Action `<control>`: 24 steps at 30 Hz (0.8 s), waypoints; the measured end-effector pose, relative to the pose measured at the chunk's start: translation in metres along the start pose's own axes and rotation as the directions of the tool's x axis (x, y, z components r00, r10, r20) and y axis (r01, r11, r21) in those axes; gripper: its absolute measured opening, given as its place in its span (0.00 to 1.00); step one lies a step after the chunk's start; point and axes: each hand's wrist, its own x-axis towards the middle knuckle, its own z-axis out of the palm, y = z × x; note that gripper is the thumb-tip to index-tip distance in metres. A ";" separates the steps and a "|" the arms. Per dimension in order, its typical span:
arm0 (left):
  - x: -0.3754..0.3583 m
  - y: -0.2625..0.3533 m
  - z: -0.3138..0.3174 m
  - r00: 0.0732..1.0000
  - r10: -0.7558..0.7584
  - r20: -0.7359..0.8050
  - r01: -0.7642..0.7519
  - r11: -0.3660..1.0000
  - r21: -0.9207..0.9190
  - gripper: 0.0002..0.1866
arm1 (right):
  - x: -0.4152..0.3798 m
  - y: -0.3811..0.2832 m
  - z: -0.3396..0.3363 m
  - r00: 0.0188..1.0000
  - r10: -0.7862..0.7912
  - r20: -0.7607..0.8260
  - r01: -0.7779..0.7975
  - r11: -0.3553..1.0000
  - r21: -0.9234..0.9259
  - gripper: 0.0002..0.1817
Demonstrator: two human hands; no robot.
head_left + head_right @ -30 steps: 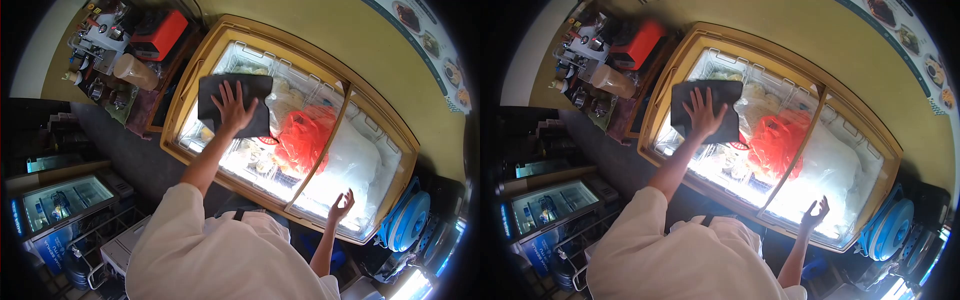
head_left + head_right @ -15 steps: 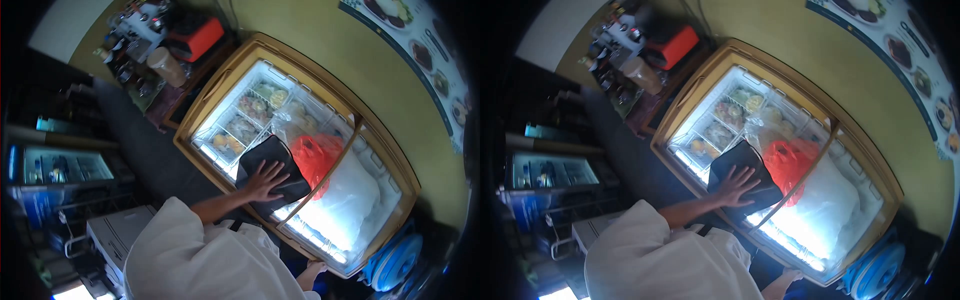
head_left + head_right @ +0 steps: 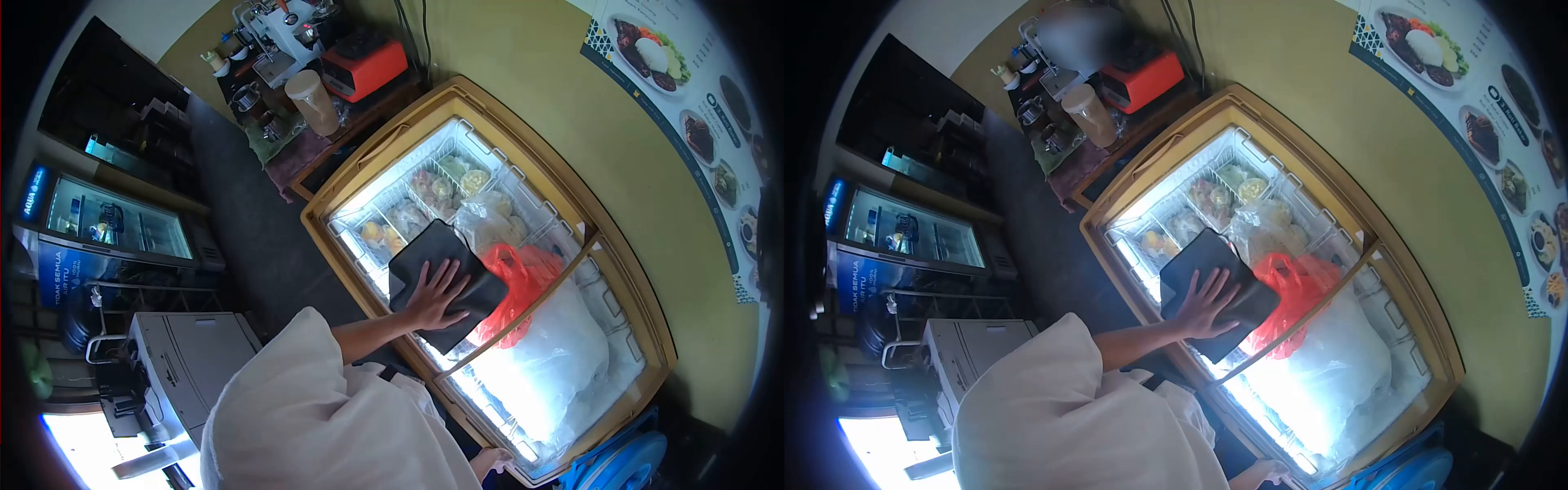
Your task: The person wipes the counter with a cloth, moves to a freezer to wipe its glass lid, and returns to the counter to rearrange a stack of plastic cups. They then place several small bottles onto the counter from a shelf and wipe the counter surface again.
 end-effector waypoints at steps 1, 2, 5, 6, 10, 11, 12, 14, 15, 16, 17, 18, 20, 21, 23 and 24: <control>-0.002 -0.012 -0.005 0.996 0.086 0.025 -0.085 0.996 -0.019 0.46 | 0.000 -0.001 0.001 1.000 -0.002 0.004 0.002 1.000 -0.006 0.41; -0.002 -0.025 -0.011 0.984 0.172 0.049 -0.170 0.985 -0.040 0.45 | 0.000 -0.002 0.000 1.000 -0.004 0.005 0.004 1.000 -0.001 0.41; 0.046 -0.087 -0.039 0.977 0.209 0.031 -0.210 0.977 0.021 0.44 | -0.001 -0.009 -0.002 1.000 -0.013 0.001 0.013 1.000 -0.001 0.41; 0.065 -0.104 -0.048 0.996 0.079 -0.030 -0.076 0.994 0.074 0.44 | -0.003 -0.010 -0.002 1.000 -0.013 -0.001 0.013 1.000 -0.004 0.41; 0.115 -0.094 -0.016 0.824 -0.529 -0.203 0.549 0.834 0.055 0.46 | -0.005 -0.012 -0.006 1.000 -0.024 -0.003 0.024 1.000 -0.005 0.41; 0.105 -0.069 -0.017 0.839 -0.514 -0.182 0.533 0.843 0.076 0.46 | -0.004 -0.011 -0.006 0.999 -0.034 -0.002 0.034 0.999 -0.007 0.41; 0.088 -0.047 -0.024 0.905 -0.415 -0.096 0.422 0.903 0.075 0.47 | -0.004 -0.011 -0.006 0.999 -0.044 0.005 0.044 0.999 -0.003 0.41; 0.042 -0.016 -0.010 0.982 -0.159 -0.100 0.161 0.987 0.014 0.45 | -0.006 -0.013 -0.002 0.998 -0.054 0.019 0.054 0.999 0.002 0.41; 0.018 -0.009 -0.003 0.994 0.007 -0.107 -0.009 1.000 -0.020 0.44 | -0.008 -0.013 -0.002 0.998 -0.060 0.025 0.060 0.998 0.006 0.41; -0.003 -0.011 0.006 0.984 0.154 -0.088 -0.159 0.986 -0.052 0.43 | -0.009 -0.016 0.000 0.997 -0.068 0.030 0.068 0.998 0.012 0.41; -0.012 -0.021 0.000 0.953 0.294 -0.067 -0.300 0.947 -0.114 0.41 | -0.010 -0.018 0.001 0.997 -0.075 0.033 0.075 0.997 0.016 0.41; -0.007 -0.042 -0.009 0.907 0.417 -0.053 -0.420 0.897 -0.140 0.41 | -0.011 -0.020 0.004 0.996 -0.078 0.037 0.077 0.997 0.023 0.41; 0.022 -0.101 -0.022 0.858 0.509 -0.068 -0.513 0.846 -0.143 0.40 | -0.013 -0.020 0.006 0.996 -0.077 0.041 0.076 0.997 0.034 0.41; 0.037 -0.125 -0.026 0.874 0.476 -0.097 -0.485 0.866 -0.125 0.40 | -0.014 -0.021 0.006 0.996 -0.080 0.041 0.079 0.996 0.039 0.41; 0.065 -0.135 -0.053 0.990 -0.113 -0.083 0.114 0.993 0.014 0.42 | -0.016 -0.018 0.004 0.995 -0.087 0.039 0.085 0.996 0.037 0.41; 0.069 -0.126 -0.046 0.960 -0.250 -0.127 0.256 0.966 0.033 0.43 | -0.018 -0.018 0.004 0.995 -0.088 0.038 0.087 0.995 0.042 0.41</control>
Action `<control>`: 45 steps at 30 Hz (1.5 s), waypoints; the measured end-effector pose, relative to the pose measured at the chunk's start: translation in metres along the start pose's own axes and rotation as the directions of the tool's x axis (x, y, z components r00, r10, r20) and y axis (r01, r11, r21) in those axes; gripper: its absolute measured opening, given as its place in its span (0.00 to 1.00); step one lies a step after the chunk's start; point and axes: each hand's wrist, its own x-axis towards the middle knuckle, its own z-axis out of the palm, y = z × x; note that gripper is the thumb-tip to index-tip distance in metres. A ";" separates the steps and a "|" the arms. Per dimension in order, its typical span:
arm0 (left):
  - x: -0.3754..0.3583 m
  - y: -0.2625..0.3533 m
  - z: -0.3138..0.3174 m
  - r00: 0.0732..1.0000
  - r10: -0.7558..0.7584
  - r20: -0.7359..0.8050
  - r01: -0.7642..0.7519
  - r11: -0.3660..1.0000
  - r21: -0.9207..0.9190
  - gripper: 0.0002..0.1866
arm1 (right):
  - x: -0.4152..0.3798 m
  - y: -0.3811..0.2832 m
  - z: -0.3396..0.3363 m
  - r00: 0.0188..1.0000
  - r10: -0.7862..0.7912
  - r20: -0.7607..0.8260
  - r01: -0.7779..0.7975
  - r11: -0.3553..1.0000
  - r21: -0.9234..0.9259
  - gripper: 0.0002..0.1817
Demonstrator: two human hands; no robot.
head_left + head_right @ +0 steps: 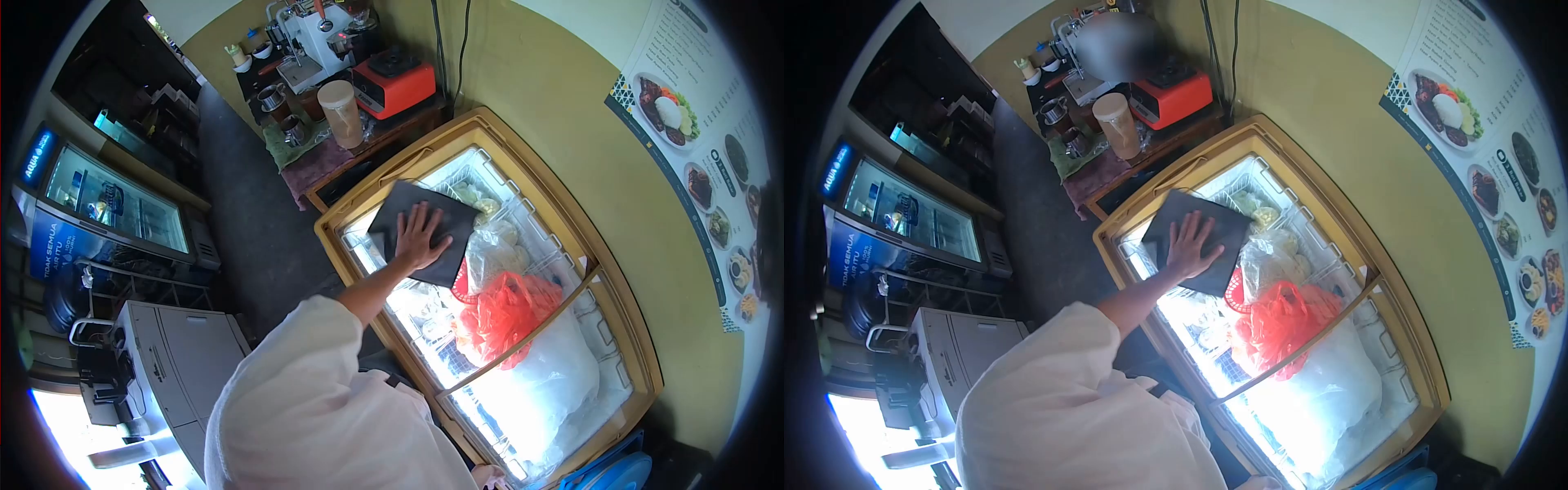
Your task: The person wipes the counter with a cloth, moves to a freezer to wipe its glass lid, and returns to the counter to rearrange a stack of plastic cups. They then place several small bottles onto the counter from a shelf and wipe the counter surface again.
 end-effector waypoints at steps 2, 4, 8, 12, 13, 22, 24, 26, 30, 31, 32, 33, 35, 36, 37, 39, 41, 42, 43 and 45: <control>-0.012 0.033 0.016 0.953 -0.286 -0.099 0.292 0.955 0.051 0.45 | -0.001 -0.005 0.002 1.000 -0.013 -0.002 0.013 1.000 0.011 0.41; -0.054 0.059 0.022 0.998 -0.041 0.054 0.039 0.999 0.035 0.46 | -0.003 -0.010 0.003 1.000 -0.022 0.008 0.022 1.000 0.011 0.41; -0.122 0.046 0.013 0.797 0.600 0.066 -0.560 0.776 -0.290 0.41 | -0.019 -0.027 0.013 0.999 -0.045 0.017 0.044 0.999 0.028 0.41; -0.065 -0.003 -0.002 0.724 0.683 0.092 -0.659 0.725 -0.199 0.40 | -0.031 -0.047 0.025 0.996 -0.086 0.025 0.085 0.995 0.056 0.41; -0.052 -0.009 0.000 0.843 0.538 0.027 -0.527 0.834 -0.161 0.39 | -0.032 -0.051 0.026 0.995 -0.099 0.027 0.097 0.994 0.057 0.41; -0.124 0.071 0.029 0.947 0.321 0.026 -0.314 0.938 -0.143 0.41 | -0.046 -0.077 0.038 0.985 -0.162 0.061 0.155 0.982 0.109 0.41; -0.125 0.047 0.030 0.866 0.500 0.000 -0.492 0.852 -0.179 0.39 | -0.048 -0.080 0.039 0.984 -0.165 0.067 0.157 0.981 0.117 0.41; -0.090 0.004 0.026 0.803 0.596 0.005 -0.591 0.797 -0.123 0.38 | -0.051 -0.081 0.040 0.985 -0.156 0.066 0.147 0.981 0.128 0.41; -0.037 -0.011 0.018 0.991 -0.115 -0.064 0.119 0.991 0.058 0.31 | -0.053 -0.082 0.041 0.990 -0.129 0.062 0.120 0.984 0.134 0.41; -0.039 0.002 0.025 0.980 -0.186 -0.075 0.193 0.976 0.100 0.31 | -0.054 -0.084 0.041 0.990 -0.129 0.061 0.119 0.984 0.135 0.41; -0.045 0.017 0.034 0.962 -0.256 -0.089 0.267 0.953 0.141 0.31 | -0.053 -0.086 0.041 0.990 -0.127 0.059 0.118 0.984 0.135 0.41; -0.064 0.034 0.051 0.992 -0.100 -0.074 0.111 0.982 0.155 0.30 | -0.054 -0.087 0.043 0.991 -0.124 0.057 0.115 0.984 0.139 0.41; -0.113 0.068 0.037 0.928 0.318 0.193 -0.346 0.928 0.136 0.41 | -0.054 -0.087 0.042 0.992 -0.112 0.058 0.103 0.985 0.139 0.41; -0.135 0.070 0.035 0.796 0.599 -0.088 -0.605 0.783 -0.146 0.44 | -0.053 -0.086 0.041 0.993 -0.106 0.057 0.098 0.986 0.138 0.41; -0.139 0.066 0.033 0.686 0.727 -0.006 -0.707 0.665 -0.240 0.45 | -0.053 -0.087 0.041 0.994 -0.097 0.052 0.089 0.986 0.139 0.41; -0.107 0.037 0.023 0.602 0.792 0.096 -0.764 0.607 -0.218 0.46 | -0.048 -0.083 0.038 0.997 -0.073 0.037 0.067 0.987 0.147 0.41; -0.064 0.011 0.002 0.797 0.595 0.103 -0.576 0.800 -0.169 0.51 | -0.038 -0.074 0.033 0.999 -0.041 0.024 0.037 0.987 0.154 0.42; -0.042 0.003 -0.007 0.927 0.360 0.104 -0.349 0.931 -0.106 0.53 | -0.033 -0.068 0.031 1.000 -0.013 0.008 0.011 0.988 0.154 0.42; -0.027 0.002 -0.011 0.989 0.108 0.101 -0.104 0.994 -0.045 0.55 | -0.027 -0.059 0.026 1.000 0.023 -0.009 -0.022 0.987 0.160 0.42; -0.009 0.023 -0.003 0.965 -0.262 0.020 0.263 0.965 -0.007 0.58 | -0.013 -0.044 0.018 0.990 0.136 -0.038 -0.127 0.976 0.178 0.42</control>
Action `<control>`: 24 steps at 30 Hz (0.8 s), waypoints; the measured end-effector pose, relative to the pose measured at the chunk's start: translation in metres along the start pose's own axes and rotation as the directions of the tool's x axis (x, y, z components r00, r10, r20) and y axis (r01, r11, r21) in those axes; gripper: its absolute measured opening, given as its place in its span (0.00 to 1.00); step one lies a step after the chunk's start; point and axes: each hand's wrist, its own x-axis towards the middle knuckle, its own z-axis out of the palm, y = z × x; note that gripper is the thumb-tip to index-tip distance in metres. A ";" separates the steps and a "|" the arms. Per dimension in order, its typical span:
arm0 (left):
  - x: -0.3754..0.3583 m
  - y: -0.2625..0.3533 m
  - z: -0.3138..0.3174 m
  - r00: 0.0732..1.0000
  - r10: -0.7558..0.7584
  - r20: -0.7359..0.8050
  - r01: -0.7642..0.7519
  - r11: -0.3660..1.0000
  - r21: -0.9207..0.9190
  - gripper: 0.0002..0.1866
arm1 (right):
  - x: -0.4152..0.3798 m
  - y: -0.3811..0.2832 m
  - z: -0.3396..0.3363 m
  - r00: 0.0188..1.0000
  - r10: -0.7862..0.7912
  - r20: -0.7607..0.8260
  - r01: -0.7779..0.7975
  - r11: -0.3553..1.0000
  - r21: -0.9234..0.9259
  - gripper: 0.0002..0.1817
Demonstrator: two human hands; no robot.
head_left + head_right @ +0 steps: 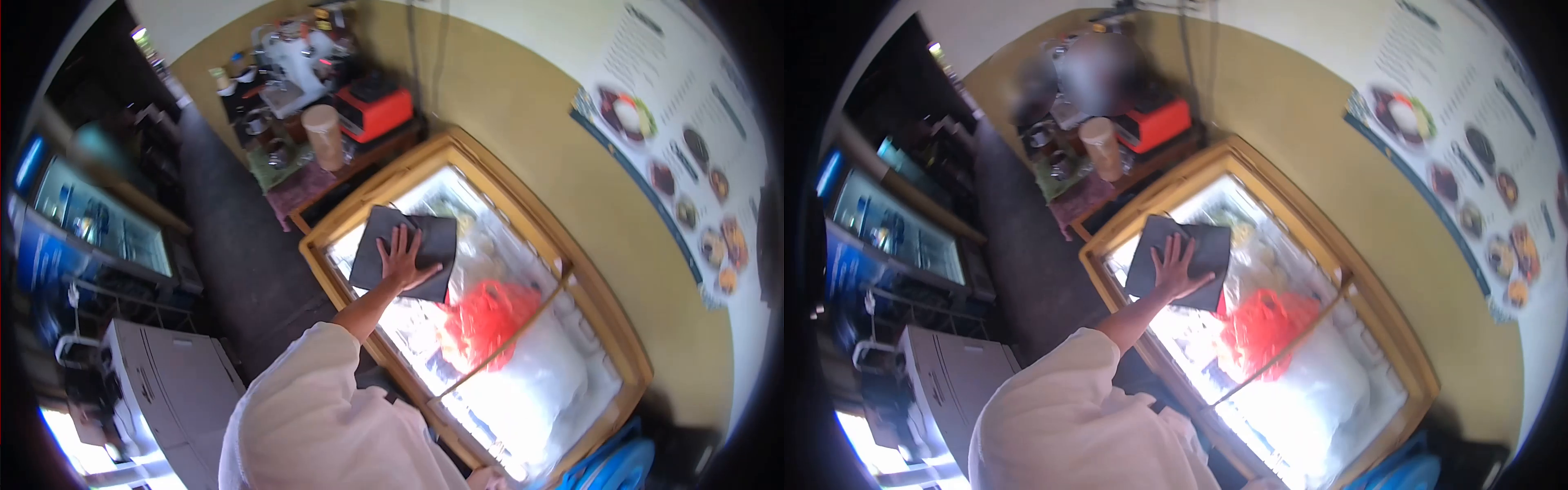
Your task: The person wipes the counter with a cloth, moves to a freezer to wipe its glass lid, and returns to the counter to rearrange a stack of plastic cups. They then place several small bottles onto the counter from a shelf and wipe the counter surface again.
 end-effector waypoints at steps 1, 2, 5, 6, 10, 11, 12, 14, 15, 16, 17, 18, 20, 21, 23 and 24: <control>-0.015 0.015 0.010 0.999 0.051 0.013 -0.051 0.999 0.007 0.58 | 0.010 0.006 -0.007 0.998 0.060 -0.025 -0.059 0.998 0.018 0.42; -0.030 0.029 0.018 0.994 0.104 0.021 -0.104 0.994 0.014 0.59 | 0.019 0.013 -0.014 0.989 0.135 -0.054 -0.133 0.990 0.045 0.42; -0.105 0.056 0.029 0.897 0.421 0.137 -0.424 0.906 -0.002 0.57 | 0.050 0.030 -0.022 0.930 0.353 -0.102 -0.337 0.930 0.146 0.42; -0.123 0.060 0.033 0.826 0.539 0.163 -0.544 0.839 -0.015 0.55 | 0.055 0.035 -0.027 0.921 0.374 -0.111 -0.358 0.923 0.141 0.42; -0.083 0.053 0.033 0.762 0.637 0.118 -0.643 0.766 0.015 0.38 | 0.018 0.008 -0.047 0.927 0.369 -0.060 -0.360 0.925 0.124 0.40; -0.066 0.050 0.037 0.764 0.639 0.089 -0.643 0.765 0.030 0.36 | 0.011 0.003 -0.045 0.926 0.371 -0.065 -0.358 0.920 0.158 0.38; -0.050 0.050 0.044 0.764 0.643 0.043 -0.645 0.763 0.039 0.34 | 0.017 0.008 -0.046 0.927 0.368 -0.067 -0.348 0.915 0.206 0.35; -0.032 0.054 0.062 0.844 0.537 0.006 -0.536 0.843 -0.033 0.30 | 0.060 0.059 -0.017 0.973 0.188 -0.136 -0.188 0.982 0.012 0.32; -0.029 0.062 0.066 0.870 0.492 0.008 -0.485 0.859 -0.164 0.30 | 0.039 0.038 -0.027 0.979 0.138 -0.150 -0.148 0.988 -0.055 0.30; -0.032 0.069 0.069 0.893 0.450 0.027 -0.424 0.858 -0.290 0.30 | 0.038 0.044 -0.021 0.983 0.009 -0.184 -0.051 0.972 -0.230 0.28; -0.042 0.080 0.067 0.886 0.461 0.052 -0.394 0.806 -0.441 0.32 | 0.038 0.049 -0.014 0.969 -0.121 -0.215 0.024 0.914 -0.406 0.27; -0.052 0.091 0.064 0.878 0.472 0.077 -0.346 0.738 -0.580 0.33 | 0.066 0.087 0.005 0.926 -0.320 -0.203 0.109 0.738 -0.666 0.26; -0.085 0.096 0.067 0.851 0.486 0.201 -0.123 0.555 -0.822 0.32 | 0.034 0.048 -0.013 0.930 -0.163 -0.331 -0.089 0.771 -0.631 0.29; -0.101 0.095 0.074 0.835 0.468 0.288 0.059 0.446 -0.893 0.32 | 0.018 0.039 -0.042 0.862 -0.426 -0.275 0.272 0.847 -0.457 0.29; -0.129 0.095 0.087 0.772 0.466 0.432 0.349 0.256 -0.901 0.31 | -0.019 -0.002 -0.090 0.512 -0.817 -0.264 0.804 0.564 -0.188 0.30; -0.135 0.091 0.101 0.734 0.499 0.460 0.414 0.208 -0.886 0.30 | -0.040 -0.014 -0.105 0.703 -0.708 0.058 0.702 0.705 0.101 0.29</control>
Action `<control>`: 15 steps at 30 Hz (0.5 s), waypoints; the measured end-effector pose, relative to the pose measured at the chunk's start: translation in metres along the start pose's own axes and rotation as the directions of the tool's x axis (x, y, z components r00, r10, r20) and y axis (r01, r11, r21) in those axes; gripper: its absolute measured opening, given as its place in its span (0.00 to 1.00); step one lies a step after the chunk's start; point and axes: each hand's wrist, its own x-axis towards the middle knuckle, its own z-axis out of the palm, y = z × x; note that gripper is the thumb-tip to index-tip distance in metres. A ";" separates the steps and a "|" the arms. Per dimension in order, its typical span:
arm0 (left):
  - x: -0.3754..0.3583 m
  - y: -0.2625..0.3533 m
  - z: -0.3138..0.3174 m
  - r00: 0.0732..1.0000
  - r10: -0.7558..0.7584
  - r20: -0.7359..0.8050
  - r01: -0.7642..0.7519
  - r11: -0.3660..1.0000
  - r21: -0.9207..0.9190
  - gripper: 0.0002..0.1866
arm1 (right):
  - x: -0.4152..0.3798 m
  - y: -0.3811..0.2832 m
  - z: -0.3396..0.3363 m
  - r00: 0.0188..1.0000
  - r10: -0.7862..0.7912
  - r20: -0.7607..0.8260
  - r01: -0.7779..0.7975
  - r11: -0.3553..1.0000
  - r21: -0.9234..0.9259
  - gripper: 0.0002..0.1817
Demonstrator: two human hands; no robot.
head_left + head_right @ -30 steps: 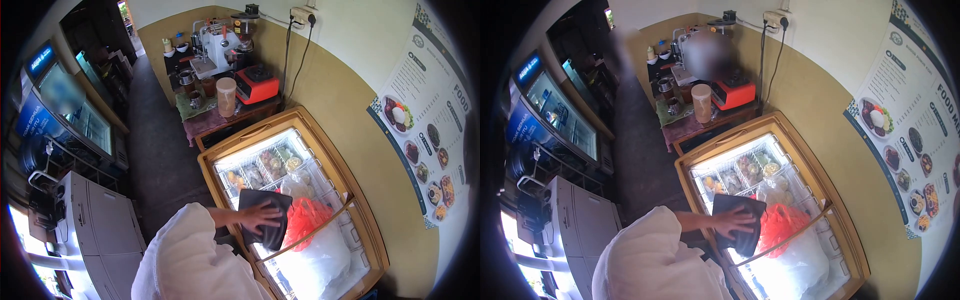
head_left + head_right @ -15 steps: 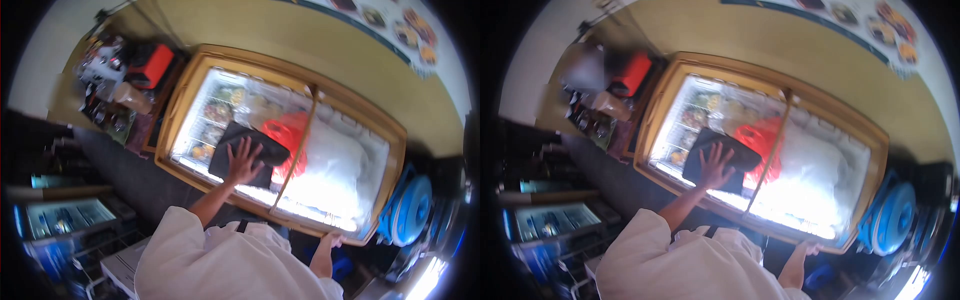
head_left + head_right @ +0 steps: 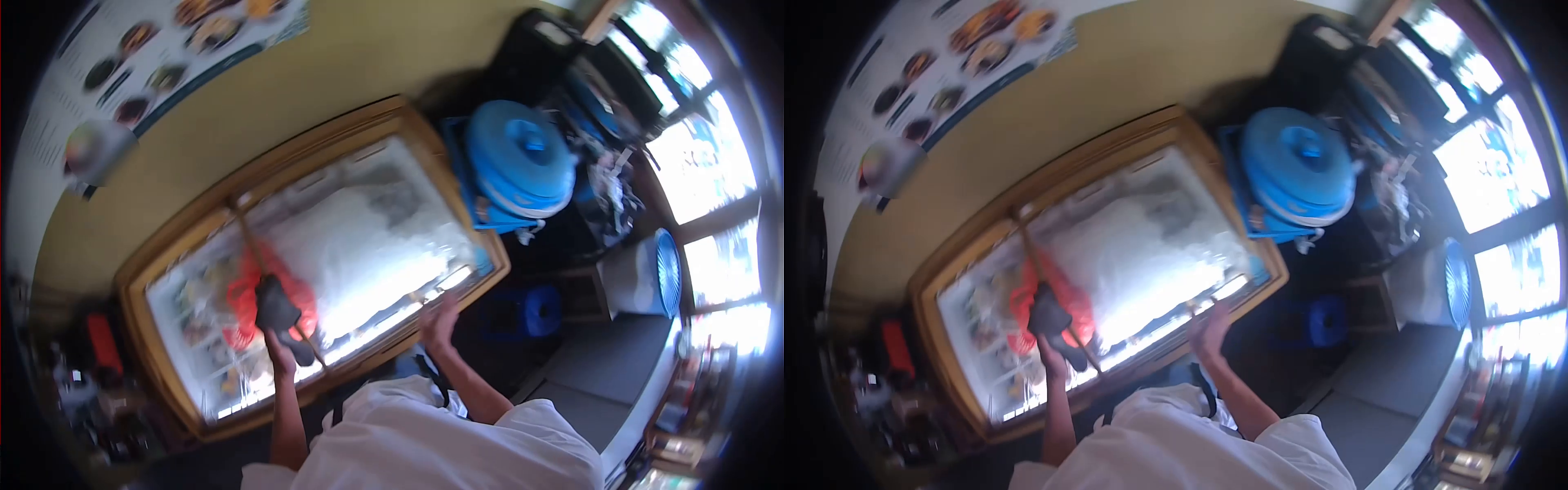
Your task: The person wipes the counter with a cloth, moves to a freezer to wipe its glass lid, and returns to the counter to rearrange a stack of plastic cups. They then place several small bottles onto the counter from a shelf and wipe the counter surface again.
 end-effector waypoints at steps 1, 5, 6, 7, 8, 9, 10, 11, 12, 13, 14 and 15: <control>-0.029 0.033 0.068 0.994 -0.108 -0.034 0.105 0.991 -0.089 0.31 | -0.001 -0.018 -0.006 0.947 0.049 0.317 -0.118 0.973 0.200 0.29; -0.058 0.038 0.143 0.961 -0.247 0.123 0.262 0.956 -0.129 0.34 | 0.013 -0.080 -0.028 0.655 -0.260 0.710 -0.202 0.845 0.496 0.39; -0.065 0.033 0.160 0.952 -0.275 0.136 0.290 0.950 -0.114 0.35 | 0.014 -0.085 -0.026 0.627 -0.358 0.691 -0.098 0.845 0.527 0.41; -0.082 0.055 0.199 0.952 -0.237 0.193 0.247 0.969 -0.029 0.35 | 0.020 -0.089 -0.026 0.580 -0.380 0.720 -0.164 0.812 0.561 0.42; -0.097 0.074 0.230 0.950 -0.200 0.241 0.193 0.980 0.050 0.35 | 0.024 -0.091 -0.025 0.522 -0.414 0.746 -0.234 0.771 0.592 0.43; -0.090 0.054 0.215 0.894 -0.192 0.405 0.151 0.980 0.133 0.35 | 0.024 -0.083 -0.015 0.501 -0.413 0.761 -0.309 0.735 0.603 0.41; -0.083 0.052 0.226 0.895 -0.081 0.438 0.021 0.990 0.141 0.36 | 0.025 -0.074 -0.010 0.523 -0.412 0.746 -0.366 0.682 0.633 0.41; -0.082 0.056 0.230 0.877 -0.089 0.471 0.004 0.984 0.180 0.36 | 0.028 -0.066 -0.006 0.543 -0.414 0.730 -0.412 0.626 0.662 0.40; -0.083 0.067 0.244 0.860 -0.090 0.502 -0.020 0.978 0.210 0.36 | 0.036 -0.060 -0.005 0.561 -0.420 0.713 -0.447 0.571 0.688 0.39; -0.081 0.062 0.240 0.854 -0.114 0.508 0.015 0.981 0.195 0.38 | 0.041 -0.064 -0.022 0.640 -0.453 0.621 -0.378 0.518 0.767 0.27; -0.084 0.055 0.241 0.879 -0.056 0.474 0.010 0.995 0.099 0.40 | 0.055 -0.064 -0.027 0.591 -0.477 0.650 -0.443 0.482 0.756 0.23; -0.083 0.049 0.240 0.887 -0.141 0.440 0.124 0.990 0.067 0.40 | 0.060 -0.066 -0.027 0.539 -0.497 0.680 -0.517 0.443 0.733 0.19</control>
